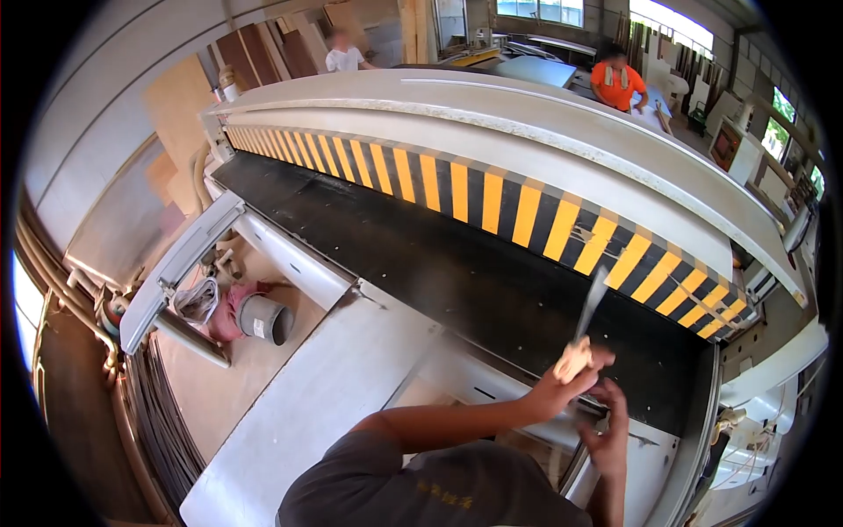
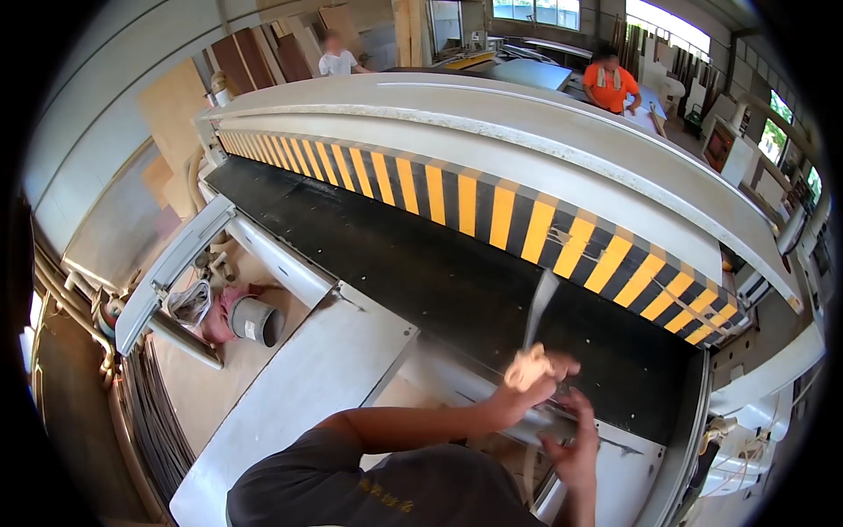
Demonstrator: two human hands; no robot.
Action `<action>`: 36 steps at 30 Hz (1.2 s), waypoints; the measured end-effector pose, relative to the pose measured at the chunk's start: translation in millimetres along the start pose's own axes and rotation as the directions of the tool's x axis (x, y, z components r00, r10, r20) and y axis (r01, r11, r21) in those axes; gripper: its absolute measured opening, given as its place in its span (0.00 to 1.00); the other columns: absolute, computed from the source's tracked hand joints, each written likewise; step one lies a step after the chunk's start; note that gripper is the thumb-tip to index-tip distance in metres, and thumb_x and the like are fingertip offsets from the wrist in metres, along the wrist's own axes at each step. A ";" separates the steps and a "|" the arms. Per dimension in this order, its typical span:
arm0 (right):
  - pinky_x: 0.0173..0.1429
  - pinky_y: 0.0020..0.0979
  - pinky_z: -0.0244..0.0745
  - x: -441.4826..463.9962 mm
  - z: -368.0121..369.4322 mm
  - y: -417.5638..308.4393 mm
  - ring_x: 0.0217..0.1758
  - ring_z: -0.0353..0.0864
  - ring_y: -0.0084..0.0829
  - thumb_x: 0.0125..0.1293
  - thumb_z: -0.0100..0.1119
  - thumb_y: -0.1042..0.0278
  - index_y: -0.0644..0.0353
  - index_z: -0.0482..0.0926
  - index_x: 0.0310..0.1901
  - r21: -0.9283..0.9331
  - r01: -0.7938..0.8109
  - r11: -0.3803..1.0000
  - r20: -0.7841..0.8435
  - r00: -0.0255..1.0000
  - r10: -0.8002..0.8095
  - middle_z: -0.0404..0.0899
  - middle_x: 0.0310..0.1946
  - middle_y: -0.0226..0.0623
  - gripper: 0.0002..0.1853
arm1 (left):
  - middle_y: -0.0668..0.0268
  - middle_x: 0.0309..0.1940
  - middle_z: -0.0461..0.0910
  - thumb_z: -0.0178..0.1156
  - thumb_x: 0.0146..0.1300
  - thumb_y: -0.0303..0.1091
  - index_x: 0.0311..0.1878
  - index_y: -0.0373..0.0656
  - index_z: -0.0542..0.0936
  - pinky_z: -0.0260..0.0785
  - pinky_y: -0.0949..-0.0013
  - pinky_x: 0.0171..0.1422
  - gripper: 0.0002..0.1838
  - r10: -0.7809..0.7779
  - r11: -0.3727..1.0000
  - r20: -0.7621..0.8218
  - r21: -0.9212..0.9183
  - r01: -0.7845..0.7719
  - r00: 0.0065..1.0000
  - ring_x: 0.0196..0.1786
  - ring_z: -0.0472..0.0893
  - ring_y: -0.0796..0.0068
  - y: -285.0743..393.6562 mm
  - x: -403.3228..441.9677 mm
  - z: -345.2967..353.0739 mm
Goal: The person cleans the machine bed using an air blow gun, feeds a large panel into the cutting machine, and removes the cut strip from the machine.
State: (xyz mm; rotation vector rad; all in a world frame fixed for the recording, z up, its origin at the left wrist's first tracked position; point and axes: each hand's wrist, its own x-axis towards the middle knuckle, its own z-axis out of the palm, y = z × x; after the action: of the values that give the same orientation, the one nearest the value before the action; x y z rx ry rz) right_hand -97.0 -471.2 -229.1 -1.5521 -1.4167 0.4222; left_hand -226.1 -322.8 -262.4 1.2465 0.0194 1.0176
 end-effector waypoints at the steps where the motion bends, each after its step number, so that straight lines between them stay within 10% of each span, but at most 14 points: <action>1: 0.68 0.37 0.80 3.5 2.9 -7.0 0.61 0.86 0.35 0.57 0.75 0.83 0.64 0.69 0.77 -0.099 0.066 0.993 0.029 0.998 -0.064 0.86 0.57 0.42 0.44 | 0.62 0.74 0.74 0.55 0.86 0.35 0.74 0.42 0.71 0.72 0.64 0.65 0.19 -0.060 0.997 -0.005 -0.047 0.060 0.998 0.62 0.78 0.74 0.3 4.2 13.3; 8: 0.48 0.34 0.83 -17.6 -45.1 -22.7 0.39 0.90 0.33 0.62 0.75 0.77 0.55 0.72 0.76 -0.090 -0.221 0.971 -0.065 0.974 0.215 0.88 0.37 0.38 0.39 | 0.58 0.77 0.62 0.60 0.85 0.37 0.88 0.39 0.47 0.53 0.55 0.87 0.42 -0.244 0.960 0.300 -0.063 0.274 0.922 0.82 0.61 0.64 -9.5 -3.8 72.9; 10: 0.38 0.41 0.83 -26.2 -99.7 -8.1 0.31 0.87 0.46 0.64 0.78 0.68 0.54 0.77 0.74 -0.514 -0.037 0.857 0.059 0.995 0.079 0.89 0.38 0.46 0.36 | 0.53 0.82 0.59 0.65 0.82 0.42 0.89 0.39 0.44 0.49 0.47 0.89 0.48 -0.092 0.993 0.406 0.109 0.052 0.909 0.86 0.58 0.55 -39.0 -8.6 64.7; 13: 0.51 0.48 0.80 -24.9 -182.0 -33.1 0.40 0.86 0.47 0.68 0.65 0.77 0.56 0.88 0.63 -0.792 -0.014 0.611 0.002 1.000 0.024 0.91 0.43 0.47 0.21 | 0.48 0.89 0.50 0.68 0.77 0.56 0.89 0.42 0.44 0.53 0.40 0.89 0.55 -0.480 0.877 0.375 0.183 0.444 0.793 0.88 0.56 0.43 -42.4 -16.8 38.5; 14: 0.52 0.47 0.80 -37.7 -221.0 -25.0 0.42 0.87 0.47 0.70 0.64 0.76 0.57 0.87 0.63 -0.826 -0.081 0.558 -0.067 0.997 0.045 0.90 0.45 0.47 0.20 | 0.49 0.85 0.58 0.65 0.80 0.50 0.87 0.42 0.53 0.70 0.46 0.78 0.45 -0.488 0.872 0.299 0.219 0.438 0.820 0.81 0.69 0.48 -40.2 -20.5 28.6; 18: 0.60 0.46 0.81 -125.7 -400.6 7.1 0.51 0.88 0.48 0.75 0.61 0.72 0.59 0.86 0.62 -0.732 -0.378 0.567 -0.548 0.821 -0.160 0.89 0.53 0.47 0.17 | 0.45 0.80 0.67 0.51 0.87 0.57 0.86 0.41 0.56 0.67 0.50 0.80 0.38 -0.713 0.700 0.248 0.308 0.644 0.656 0.79 0.72 0.52 -56.6 -31.5 -30.0; 21: 0.65 0.44 0.82 -223.1 -502.1 42.4 0.57 0.88 0.49 0.80 0.59 0.69 0.61 0.85 0.62 -0.592 -0.514 0.621 -0.783 0.549 -0.292 0.88 0.58 0.48 0.15 | 0.56 0.69 0.77 0.54 0.87 0.56 0.80 0.39 0.66 0.76 0.64 0.63 0.34 -0.465 0.811 0.148 0.467 0.352 0.873 0.66 0.80 0.72 -109.7 -70.4 -68.5; 26: 0.56 0.42 0.86 -422.2 -561.5 230.7 0.55 0.90 0.45 0.86 0.50 0.63 0.62 0.84 0.60 -0.532 -0.845 -0.047 -0.836 0.533 -0.133 0.89 0.54 0.48 0.16 | 0.62 0.66 0.78 0.50 0.88 0.58 0.75 0.40 0.72 0.76 0.64 0.62 0.31 -0.772 0.599 0.051 0.388 0.700 0.633 0.65 0.80 0.74 -159.2 -124.4 -105.3; 27: 0.51 0.46 0.86 -451.5 -548.0 272.4 0.51 0.90 0.50 0.85 0.52 0.65 0.63 0.83 0.58 -0.509 -0.856 0.091 -0.859 0.498 -0.122 0.89 0.51 0.53 0.14 | 0.64 0.65 0.78 0.49 0.88 0.59 0.73 0.41 0.73 0.76 0.65 0.61 0.30 -0.878 0.448 0.007 0.366 0.816 0.479 0.64 0.81 0.74 -151.1 -123.0 -102.7; 32: 0.47 0.56 0.83 -518.7 -442.2 372.1 0.45 0.87 0.64 0.79 0.55 0.65 0.66 0.83 0.52 -0.192 -0.881 0.432 -0.923 0.312 0.224 0.87 0.42 0.63 0.13 | 0.65 0.65 0.81 0.51 0.87 0.55 0.71 0.45 0.78 0.76 0.64 0.63 0.25 -0.925 0.365 -0.024 0.222 0.904 0.379 0.58 0.85 0.70 -147.0 -149.1 -84.5; 33: 0.48 0.56 0.83 -512.8 -430.0 364.6 0.44 0.86 0.67 0.80 0.54 0.63 0.66 0.83 0.51 -0.328 -0.943 0.053 -0.895 0.328 0.304 0.87 0.40 0.62 0.15 | 0.67 0.65 0.81 0.52 0.87 0.55 0.70 0.46 0.79 0.76 0.65 0.61 0.25 -0.938 0.331 -0.024 0.240 0.913 0.346 0.58 0.85 0.71 -144.0 -152.7 -78.9; 34: 0.43 0.55 0.83 -523.4 -417.5 373.4 0.39 0.87 0.64 0.79 0.54 0.65 0.66 0.83 0.51 -0.382 -0.923 0.042 -0.889 0.379 0.256 0.87 0.38 0.60 0.14 | 0.67 0.65 0.81 0.52 0.86 0.55 0.70 0.46 0.79 0.76 0.64 0.61 0.25 -0.949 0.298 -0.031 0.231 0.926 0.313 0.58 0.85 0.71 -139.9 -154.6 -69.6; 36: 0.40 0.54 0.83 -539.7 -423.6 413.5 0.38 0.88 0.62 0.76 0.56 0.66 0.67 0.83 0.51 -0.026 -0.913 0.406 -0.830 0.247 0.501 0.87 0.37 0.59 0.13 | 0.68 0.66 0.81 0.54 0.85 0.55 0.70 0.47 0.80 0.76 0.64 0.62 0.25 -0.961 0.253 -0.066 0.197 0.947 0.270 0.59 0.85 0.71 -133.4 -154.0 -57.5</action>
State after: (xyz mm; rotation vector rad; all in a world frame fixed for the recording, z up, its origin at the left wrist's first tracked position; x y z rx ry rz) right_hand 324.3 -1077.1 -540.6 -2.4667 0.0278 -0.1171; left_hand -263.1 -372.4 -464.9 1.1290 0.7923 -0.1684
